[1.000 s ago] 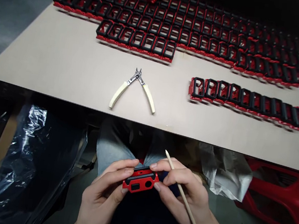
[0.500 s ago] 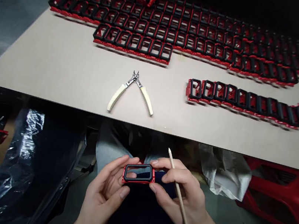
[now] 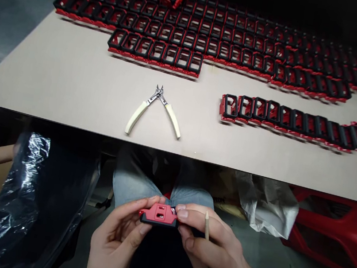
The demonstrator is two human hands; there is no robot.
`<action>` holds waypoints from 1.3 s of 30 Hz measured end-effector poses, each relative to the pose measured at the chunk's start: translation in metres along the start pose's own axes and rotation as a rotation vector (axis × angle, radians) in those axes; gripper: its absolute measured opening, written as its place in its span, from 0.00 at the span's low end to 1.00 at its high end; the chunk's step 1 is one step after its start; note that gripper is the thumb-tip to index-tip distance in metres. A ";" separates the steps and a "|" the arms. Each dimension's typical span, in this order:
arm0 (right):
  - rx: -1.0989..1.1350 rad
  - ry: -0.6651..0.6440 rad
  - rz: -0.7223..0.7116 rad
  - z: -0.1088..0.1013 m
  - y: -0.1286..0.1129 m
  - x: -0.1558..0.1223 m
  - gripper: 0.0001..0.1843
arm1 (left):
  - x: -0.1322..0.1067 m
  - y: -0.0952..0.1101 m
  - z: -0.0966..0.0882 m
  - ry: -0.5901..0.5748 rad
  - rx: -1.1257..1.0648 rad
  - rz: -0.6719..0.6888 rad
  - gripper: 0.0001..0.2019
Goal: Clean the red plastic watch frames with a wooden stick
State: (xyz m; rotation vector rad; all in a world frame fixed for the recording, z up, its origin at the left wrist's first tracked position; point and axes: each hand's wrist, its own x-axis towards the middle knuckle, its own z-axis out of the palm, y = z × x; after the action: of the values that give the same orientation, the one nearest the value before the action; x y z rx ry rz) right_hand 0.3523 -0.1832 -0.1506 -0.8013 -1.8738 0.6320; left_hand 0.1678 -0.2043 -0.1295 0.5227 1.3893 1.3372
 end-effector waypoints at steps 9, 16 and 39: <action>0.276 0.117 0.338 0.003 -0.003 0.002 0.24 | 0.000 0.002 -0.001 -0.057 -0.039 -0.095 0.22; 0.485 0.139 0.537 0.006 0.000 -0.004 0.16 | 0.000 0.000 -0.001 0.021 0.017 -0.105 0.23; 1.115 0.245 1.081 0.011 -0.014 0.000 0.16 | 0.002 -0.005 -0.011 -0.141 0.055 -0.239 0.20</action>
State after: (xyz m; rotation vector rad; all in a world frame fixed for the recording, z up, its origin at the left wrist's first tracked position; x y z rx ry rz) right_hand 0.3388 -0.1930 -0.1442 -0.9649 -0.4916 1.8861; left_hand 0.1595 -0.2081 -0.1370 0.4627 1.3300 1.0531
